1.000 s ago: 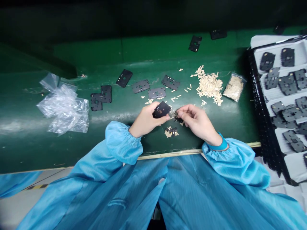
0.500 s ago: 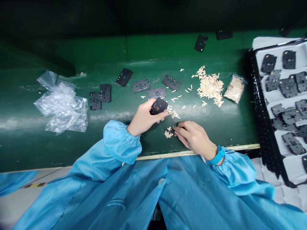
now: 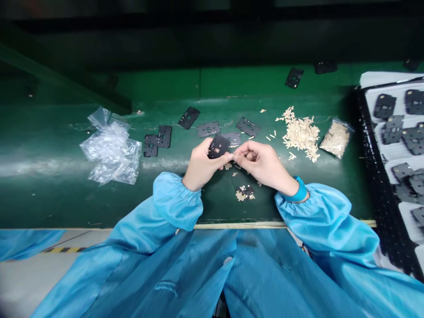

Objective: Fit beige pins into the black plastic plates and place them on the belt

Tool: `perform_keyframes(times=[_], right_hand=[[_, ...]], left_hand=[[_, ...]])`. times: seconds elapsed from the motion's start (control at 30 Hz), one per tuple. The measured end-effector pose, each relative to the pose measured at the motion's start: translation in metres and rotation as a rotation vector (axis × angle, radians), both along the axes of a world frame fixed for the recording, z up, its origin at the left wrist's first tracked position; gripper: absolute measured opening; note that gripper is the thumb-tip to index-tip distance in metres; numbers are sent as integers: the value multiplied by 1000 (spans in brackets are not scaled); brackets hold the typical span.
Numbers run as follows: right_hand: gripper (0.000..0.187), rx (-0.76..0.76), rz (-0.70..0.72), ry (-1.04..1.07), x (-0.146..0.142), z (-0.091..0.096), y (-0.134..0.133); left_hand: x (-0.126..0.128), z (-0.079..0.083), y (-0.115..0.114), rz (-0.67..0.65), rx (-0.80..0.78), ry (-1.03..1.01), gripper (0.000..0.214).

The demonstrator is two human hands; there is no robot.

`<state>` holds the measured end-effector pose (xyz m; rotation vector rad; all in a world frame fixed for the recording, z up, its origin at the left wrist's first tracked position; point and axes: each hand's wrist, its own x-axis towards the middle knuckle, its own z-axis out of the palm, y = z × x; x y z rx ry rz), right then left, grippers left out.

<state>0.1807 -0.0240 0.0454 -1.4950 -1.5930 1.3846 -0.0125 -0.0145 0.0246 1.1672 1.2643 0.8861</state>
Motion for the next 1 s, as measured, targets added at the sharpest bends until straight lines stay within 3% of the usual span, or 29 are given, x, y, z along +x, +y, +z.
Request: perform_keyframes(times=[0.17,0.4,0.67,1.0], right_hand=[[20,98,-76,-56,-10,-10,-2],[27,-4,-162,109,-17,-17,-1],[28,9,-302,114,-22,-20,-4],[24,45,-282,121,-24,-19,-8]], left_hand=[[-2,-2,2,63,62,137,27],[0,-3,-2,44,97,189,26],[2,2,-15,143,225,455,25],[1,1,-15,75,226,479,27]])
